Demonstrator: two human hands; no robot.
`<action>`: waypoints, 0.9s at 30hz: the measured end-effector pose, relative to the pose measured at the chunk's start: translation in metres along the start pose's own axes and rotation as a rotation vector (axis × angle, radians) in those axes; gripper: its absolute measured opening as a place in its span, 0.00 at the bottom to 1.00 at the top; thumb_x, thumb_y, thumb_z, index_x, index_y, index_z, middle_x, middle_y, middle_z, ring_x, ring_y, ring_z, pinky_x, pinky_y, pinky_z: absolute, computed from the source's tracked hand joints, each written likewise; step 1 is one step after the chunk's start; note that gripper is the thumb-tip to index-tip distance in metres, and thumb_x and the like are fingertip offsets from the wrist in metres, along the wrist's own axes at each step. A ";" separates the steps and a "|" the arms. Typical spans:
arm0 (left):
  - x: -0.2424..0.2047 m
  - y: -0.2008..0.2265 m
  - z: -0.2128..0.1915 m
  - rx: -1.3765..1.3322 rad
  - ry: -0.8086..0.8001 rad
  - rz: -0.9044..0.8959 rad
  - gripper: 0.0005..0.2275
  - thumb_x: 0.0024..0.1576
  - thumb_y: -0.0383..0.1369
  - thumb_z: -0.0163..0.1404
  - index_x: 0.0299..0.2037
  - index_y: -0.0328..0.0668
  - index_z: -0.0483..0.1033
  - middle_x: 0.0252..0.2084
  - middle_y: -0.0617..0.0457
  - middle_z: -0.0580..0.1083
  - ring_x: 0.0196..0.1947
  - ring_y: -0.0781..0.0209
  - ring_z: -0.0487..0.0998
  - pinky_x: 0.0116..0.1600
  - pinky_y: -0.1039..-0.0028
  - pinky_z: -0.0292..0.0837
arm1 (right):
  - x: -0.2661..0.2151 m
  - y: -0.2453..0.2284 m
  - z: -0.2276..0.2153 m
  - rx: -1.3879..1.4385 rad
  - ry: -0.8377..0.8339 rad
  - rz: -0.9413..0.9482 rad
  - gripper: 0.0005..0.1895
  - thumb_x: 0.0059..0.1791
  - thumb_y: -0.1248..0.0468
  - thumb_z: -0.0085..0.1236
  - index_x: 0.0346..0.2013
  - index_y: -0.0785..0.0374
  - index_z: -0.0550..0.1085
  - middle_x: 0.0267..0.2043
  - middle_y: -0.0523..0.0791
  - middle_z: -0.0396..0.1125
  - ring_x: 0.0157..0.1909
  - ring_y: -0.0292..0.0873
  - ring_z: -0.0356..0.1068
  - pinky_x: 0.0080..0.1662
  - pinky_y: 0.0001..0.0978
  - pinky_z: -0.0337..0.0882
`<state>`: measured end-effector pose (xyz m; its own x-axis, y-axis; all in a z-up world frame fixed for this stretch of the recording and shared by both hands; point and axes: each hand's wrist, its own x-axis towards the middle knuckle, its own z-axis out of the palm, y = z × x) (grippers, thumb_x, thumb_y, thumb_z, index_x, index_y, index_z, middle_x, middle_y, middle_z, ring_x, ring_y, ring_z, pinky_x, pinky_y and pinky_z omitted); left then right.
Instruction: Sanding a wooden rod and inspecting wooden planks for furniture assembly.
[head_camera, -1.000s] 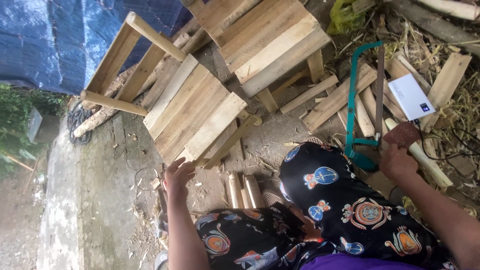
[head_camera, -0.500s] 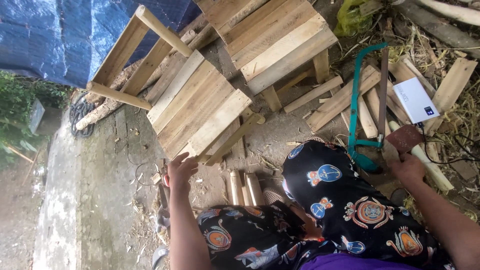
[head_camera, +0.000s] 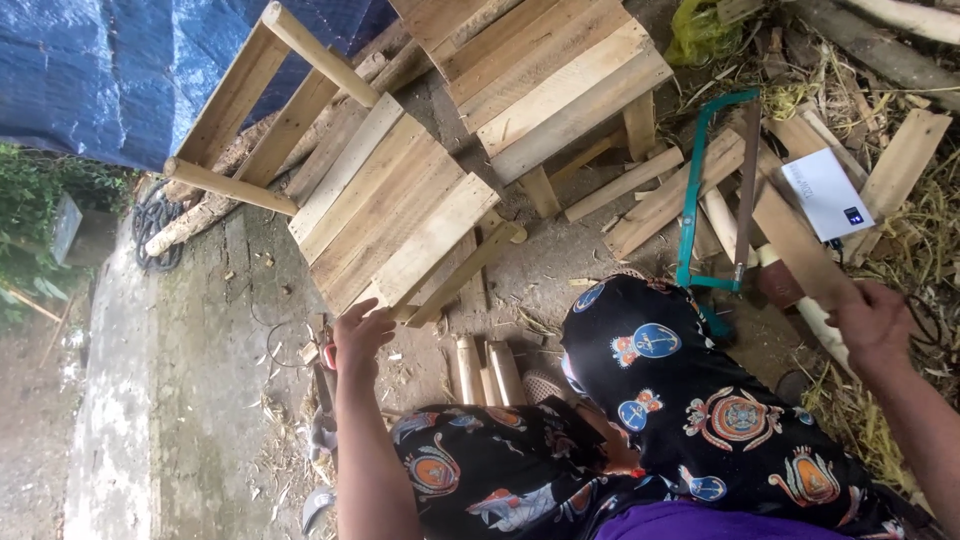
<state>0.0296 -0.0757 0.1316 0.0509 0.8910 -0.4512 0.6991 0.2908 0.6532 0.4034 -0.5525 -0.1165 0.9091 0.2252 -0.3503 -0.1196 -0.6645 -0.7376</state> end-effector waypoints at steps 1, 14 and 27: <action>-0.001 0.001 0.000 -0.001 -0.006 0.012 0.21 0.56 0.24 0.53 0.62 0.34 0.70 0.45 0.42 0.78 0.41 0.56 0.81 0.47 0.74 0.82 | 0.000 0.007 0.000 0.048 0.066 0.002 0.18 0.64 0.60 0.49 0.38 0.73 0.72 0.35 0.58 0.67 0.33 0.55 0.67 0.33 0.51 0.66; -0.017 0.025 0.015 0.078 -0.042 0.143 0.23 0.56 0.28 0.50 0.64 0.37 0.68 0.52 0.46 0.78 0.44 0.63 0.81 0.46 0.79 0.81 | -0.075 -0.077 -0.006 0.346 0.094 -0.273 0.11 0.64 0.63 0.51 0.40 0.64 0.74 0.31 0.46 0.69 0.34 0.38 0.67 0.39 0.33 0.67; -0.047 0.062 0.017 -0.612 -0.172 0.372 0.31 0.56 0.46 0.49 0.68 0.37 0.64 0.53 0.44 0.77 0.44 0.59 0.79 0.47 0.73 0.77 | -0.033 -0.228 0.015 -0.064 -0.088 -0.821 0.13 0.59 0.56 0.57 0.50 0.63 0.78 0.30 0.50 0.69 0.34 0.47 0.64 0.42 0.41 0.62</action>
<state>0.0830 -0.1056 0.1833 0.3535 0.9161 -0.1892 0.0929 0.1669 0.9816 0.3945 -0.3977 0.0543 0.6624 0.7096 0.2403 0.5945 -0.3028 -0.7449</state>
